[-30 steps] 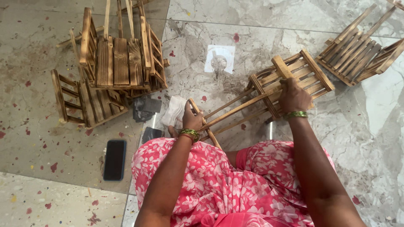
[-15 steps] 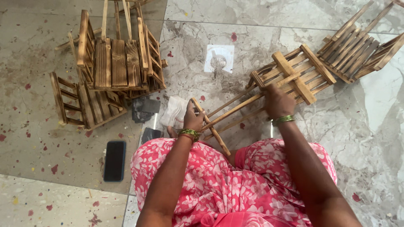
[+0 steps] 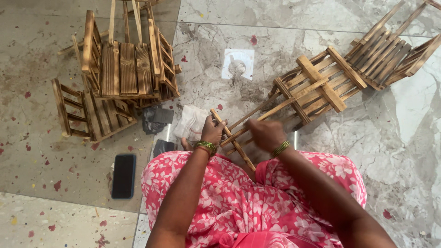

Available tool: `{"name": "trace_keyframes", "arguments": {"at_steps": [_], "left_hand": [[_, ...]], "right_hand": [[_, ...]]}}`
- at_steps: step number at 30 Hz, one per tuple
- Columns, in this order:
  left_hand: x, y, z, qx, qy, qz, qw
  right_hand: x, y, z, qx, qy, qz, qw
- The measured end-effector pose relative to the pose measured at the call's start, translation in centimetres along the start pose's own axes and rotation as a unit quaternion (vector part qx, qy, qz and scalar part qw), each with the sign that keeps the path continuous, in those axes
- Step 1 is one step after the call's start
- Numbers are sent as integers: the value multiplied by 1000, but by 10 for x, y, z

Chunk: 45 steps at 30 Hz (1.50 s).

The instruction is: The person sits on the floor assembling small wooden chair frames, fitting wooden dowels and crossbars into the slatted chair parts by hand, pressing joints together and turning the frames over to work on different sides, with several finished frames around them.

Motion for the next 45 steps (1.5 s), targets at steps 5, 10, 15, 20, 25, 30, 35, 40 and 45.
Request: {"name": "trace_keyframes", "arguments": {"at_steps": [5, 10, 15, 20, 25, 30, 35, 40, 45], "left_hand": [[3, 3, -2, 41, 13, 15, 999], [6, 5, -1, 46, 11, 22, 999], [5, 3, 0, 72, 16, 23, 997], [7, 3, -6, 72, 72, 33, 994], [9, 1, -6, 97, 58, 14, 994], [5, 1, -10, 89, 48, 7, 995], [3, 0, -15, 137, 73, 2, 988], [8, 1, -6, 81, 51, 24, 995], [4, 5, -5, 4, 5, 38, 999]], "right_hand": [[4, -56, -130, -101, 218, -41, 970], [-1, -86, -180, -146, 289, -95, 941], [-2, -40, -102, -139, 165, -48, 975], [-5, -43, -101, -24, 147, -99, 984], [-10, -59, -135, -36, 265, -166, 949], [-8, -33, -100, -73, 162, -105, 978], [-10, -50, -128, -37, 280, -138, 949], [-16, -49, -116, 40, 203, -106, 973], [-38, -52, -100, 32, 174, -149, 973]]}}
Point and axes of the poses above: each hand's wrist, its own x-axis towards the middle knuckle, its own y-axis out of the palm, z = x × y, the point moved 6 cm from there along x, towards the middle knuckle, and after that the axes turned 2 degrees about y, right-handed, at the moved point
